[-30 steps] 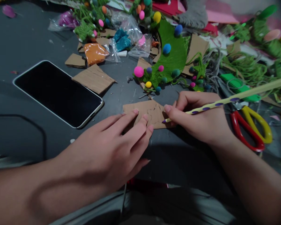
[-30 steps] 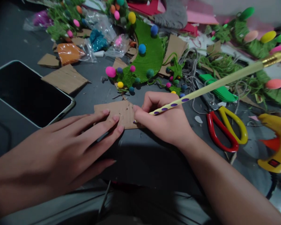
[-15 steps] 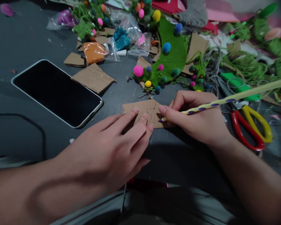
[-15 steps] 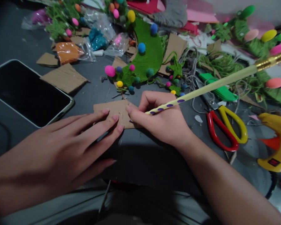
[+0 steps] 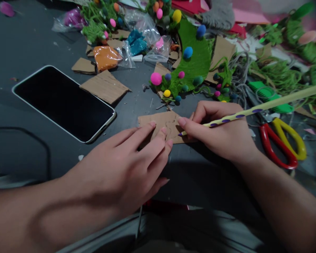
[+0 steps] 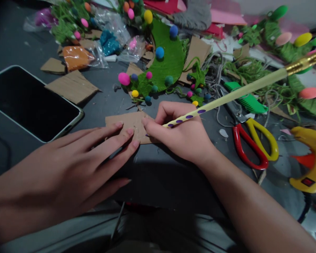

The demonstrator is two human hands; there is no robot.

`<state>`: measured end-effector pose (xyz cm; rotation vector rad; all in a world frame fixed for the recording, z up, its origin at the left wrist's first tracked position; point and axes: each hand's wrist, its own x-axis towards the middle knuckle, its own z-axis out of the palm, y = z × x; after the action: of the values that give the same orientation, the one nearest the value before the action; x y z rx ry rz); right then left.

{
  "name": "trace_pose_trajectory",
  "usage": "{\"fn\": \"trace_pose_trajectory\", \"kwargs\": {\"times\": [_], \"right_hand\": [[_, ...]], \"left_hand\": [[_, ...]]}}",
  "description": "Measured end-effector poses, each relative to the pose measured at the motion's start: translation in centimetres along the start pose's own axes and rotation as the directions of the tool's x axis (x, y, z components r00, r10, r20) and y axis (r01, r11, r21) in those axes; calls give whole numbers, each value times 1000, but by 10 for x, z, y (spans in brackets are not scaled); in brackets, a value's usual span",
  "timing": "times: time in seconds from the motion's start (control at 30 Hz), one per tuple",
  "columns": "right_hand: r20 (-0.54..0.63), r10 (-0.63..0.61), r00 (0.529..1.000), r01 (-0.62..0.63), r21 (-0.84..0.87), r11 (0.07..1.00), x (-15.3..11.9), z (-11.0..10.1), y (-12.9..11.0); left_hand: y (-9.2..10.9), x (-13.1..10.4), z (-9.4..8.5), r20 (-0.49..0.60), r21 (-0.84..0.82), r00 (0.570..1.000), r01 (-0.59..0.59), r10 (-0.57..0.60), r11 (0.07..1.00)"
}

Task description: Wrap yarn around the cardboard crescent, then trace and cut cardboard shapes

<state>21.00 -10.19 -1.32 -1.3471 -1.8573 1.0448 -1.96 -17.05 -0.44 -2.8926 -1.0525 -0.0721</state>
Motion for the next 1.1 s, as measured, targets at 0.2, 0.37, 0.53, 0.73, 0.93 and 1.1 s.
{"fn": "trace_pose_trajectory", "kwargs": {"times": [0.2,0.37,0.53,0.73,0.93,1.1], "right_hand": [[5,-15,1000,15,-45,999,-1,-2,-1],[14,2,1000,-1,-50,999,0,-2,-1],[9,25,1000,-25,-16,1000,0,-2,-4],[-58,41,997,-43,-43,998,-3,3,-7],[-44,17,999,-20,-78,997,-3,5,-5],[-66,-11,998,6,-88,996,-2,5,-5]], "left_hand": [[1,-1,2,8,-20,1000,12,-12,1000],[2,-1,3,-5,-6,1000,4,-4,1000],[0,0,0,-3,-16,1000,5,-5,1000],[0,0,-2,0,-21,1000,-5,5,1000],[-1,1,0,15,-29,1000,-15,15,999],[0,1,-1,8,-21,1000,-7,7,1000]]}}
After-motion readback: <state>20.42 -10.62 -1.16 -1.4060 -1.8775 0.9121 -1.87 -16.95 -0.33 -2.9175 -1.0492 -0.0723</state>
